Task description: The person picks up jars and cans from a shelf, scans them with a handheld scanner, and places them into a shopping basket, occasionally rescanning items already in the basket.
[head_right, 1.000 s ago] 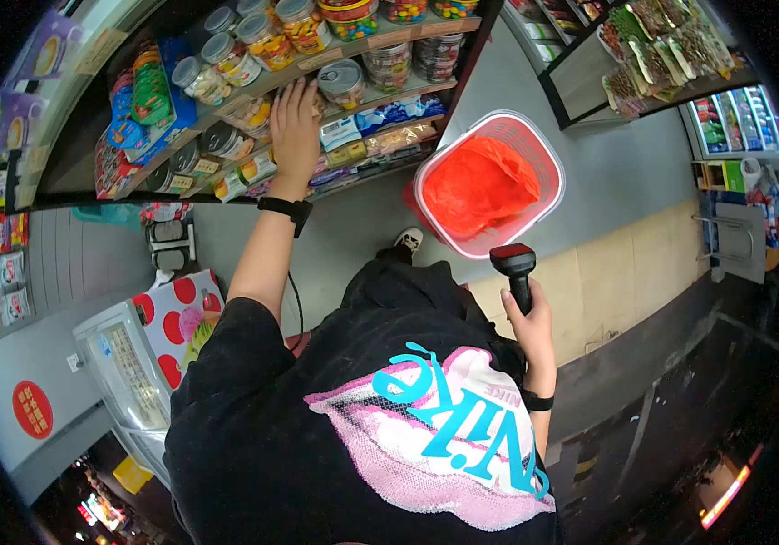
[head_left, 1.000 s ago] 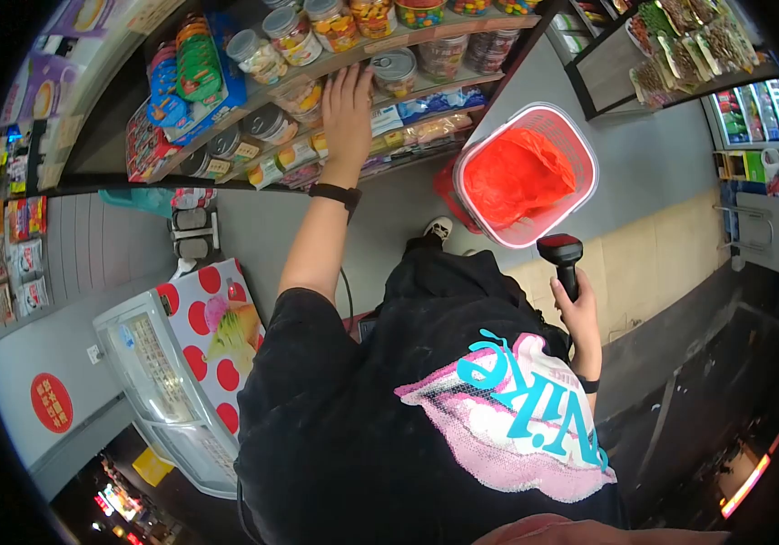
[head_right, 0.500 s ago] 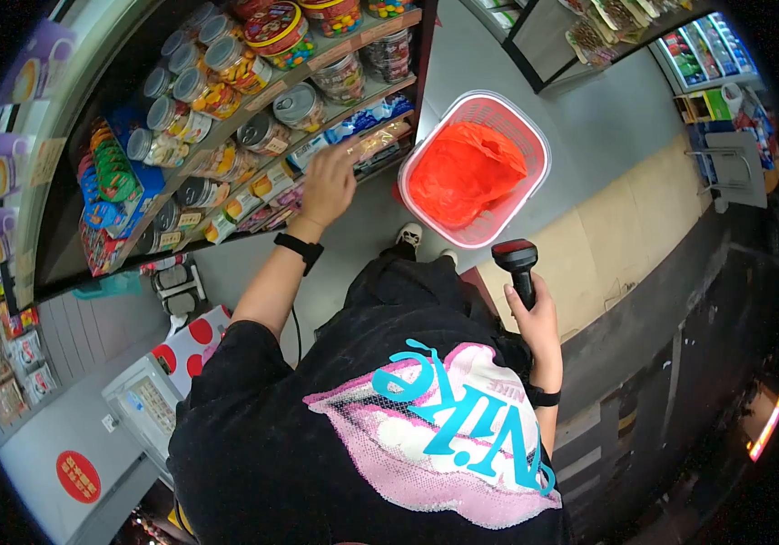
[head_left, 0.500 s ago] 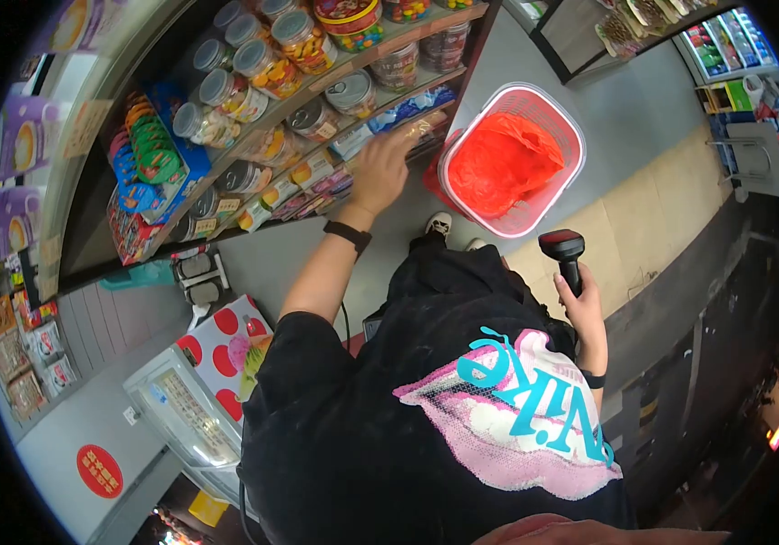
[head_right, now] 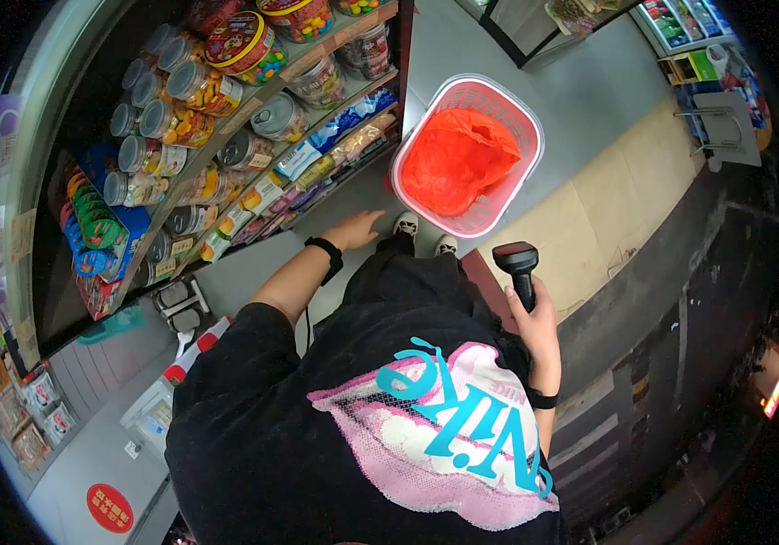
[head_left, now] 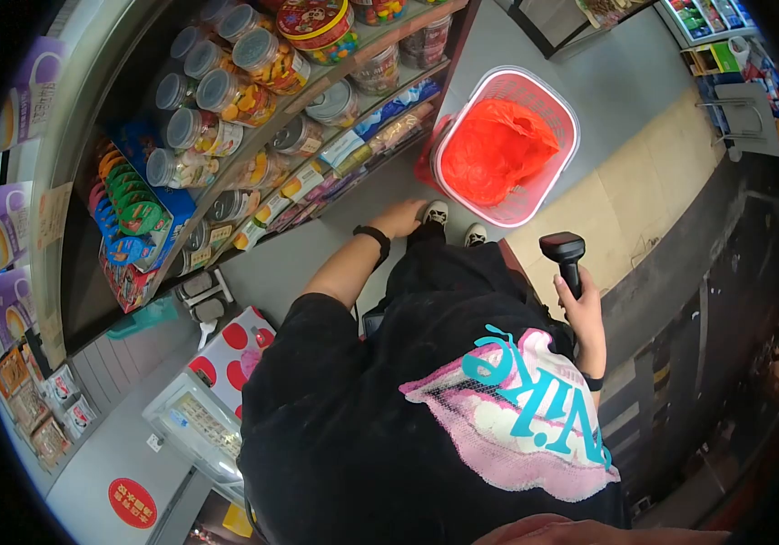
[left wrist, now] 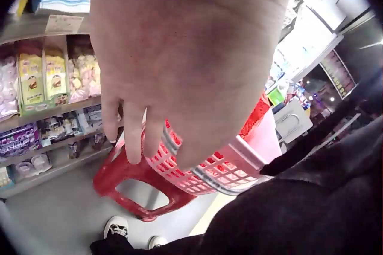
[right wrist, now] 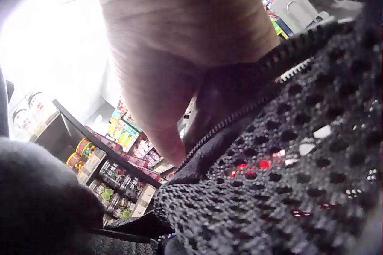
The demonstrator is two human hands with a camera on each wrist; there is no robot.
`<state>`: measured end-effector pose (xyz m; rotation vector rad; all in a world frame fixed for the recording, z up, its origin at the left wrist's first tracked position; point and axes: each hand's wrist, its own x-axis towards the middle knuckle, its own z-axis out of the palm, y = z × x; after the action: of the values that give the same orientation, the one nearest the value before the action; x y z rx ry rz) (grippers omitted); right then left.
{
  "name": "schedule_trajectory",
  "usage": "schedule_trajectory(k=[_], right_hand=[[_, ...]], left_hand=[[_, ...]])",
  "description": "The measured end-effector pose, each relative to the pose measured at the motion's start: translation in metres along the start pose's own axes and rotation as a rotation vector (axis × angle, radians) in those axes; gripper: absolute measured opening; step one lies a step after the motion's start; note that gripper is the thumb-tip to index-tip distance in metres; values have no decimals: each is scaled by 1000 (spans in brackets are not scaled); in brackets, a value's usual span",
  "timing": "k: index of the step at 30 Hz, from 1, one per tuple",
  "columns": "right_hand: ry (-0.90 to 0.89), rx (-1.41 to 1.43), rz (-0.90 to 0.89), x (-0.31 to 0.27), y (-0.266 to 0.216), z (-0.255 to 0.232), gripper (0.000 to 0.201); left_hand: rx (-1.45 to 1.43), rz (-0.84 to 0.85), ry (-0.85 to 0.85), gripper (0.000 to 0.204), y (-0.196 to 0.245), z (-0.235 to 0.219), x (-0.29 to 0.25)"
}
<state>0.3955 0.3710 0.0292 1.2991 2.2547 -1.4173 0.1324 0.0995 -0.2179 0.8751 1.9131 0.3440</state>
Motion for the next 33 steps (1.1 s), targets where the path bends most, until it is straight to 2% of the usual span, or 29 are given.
schedule_trajectory(k=[2, 4, 5, 7, 8, 13, 17, 19, 20, 22, 23, 25, 26, 28, 33], right_hand=[[0, 9, 0, -2, -1, -2, 49], [0, 15, -3, -1, -2, -3, 48], [-5, 16, 2, -1, -1, -4, 49], [-10, 16, 7, 0, -3, -4, 49], [-16, 16, 7, 1, -5, -4, 49], [-29, -3, 4, 3, -13, -3, 47], [-63, -9, -3, 6, -19, 0, 47], [-67, -5, -12, 8, -24, 0, 46], [-73, -11, -3, 7, -28, 0, 46], [-74, -14, 10, 7, -30, -3, 46], [-77, -29, 6, 7, -30, -3, 46], [-75, -48, 4, 6, -30, -7, 46], [-81, -48, 20, 5, -29, -10, 46], [-80, -44, 44, 4, -26, -14, 47], [-55, -37, 128, 5, -13, -25, 45]], left_hand=[[1, 1, 31, 62, -30, 24, 13], [-171, -168, 64, 55, -57, 38, 17], [-172, -167, 63, 55, -69, 42, 16], [-231, -323, 91, 58, -85, 45, 9], [-233, -327, 91, 58, -92, 48, 3], [-300, -428, 124, 50, -106, 61, -11], [-310, -422, 144, 50, -106, 70, -12], [-297, -420, 56, 55, -97, 66, -9], [-293, -415, 54, 55, -95, 65, -5], [-435, -332, 74, 72, -87, 62, 5], [-432, -327, 71, 72, -83, 60, 12], [-648, -331, 115, 94, -42, 27, 12], [-647, -324, 112, 94, -26, 13, 15], [-734, -287, 128, 112, -3, -7, 25], [-894, -209, 136, 116, 29, -18, 62]])
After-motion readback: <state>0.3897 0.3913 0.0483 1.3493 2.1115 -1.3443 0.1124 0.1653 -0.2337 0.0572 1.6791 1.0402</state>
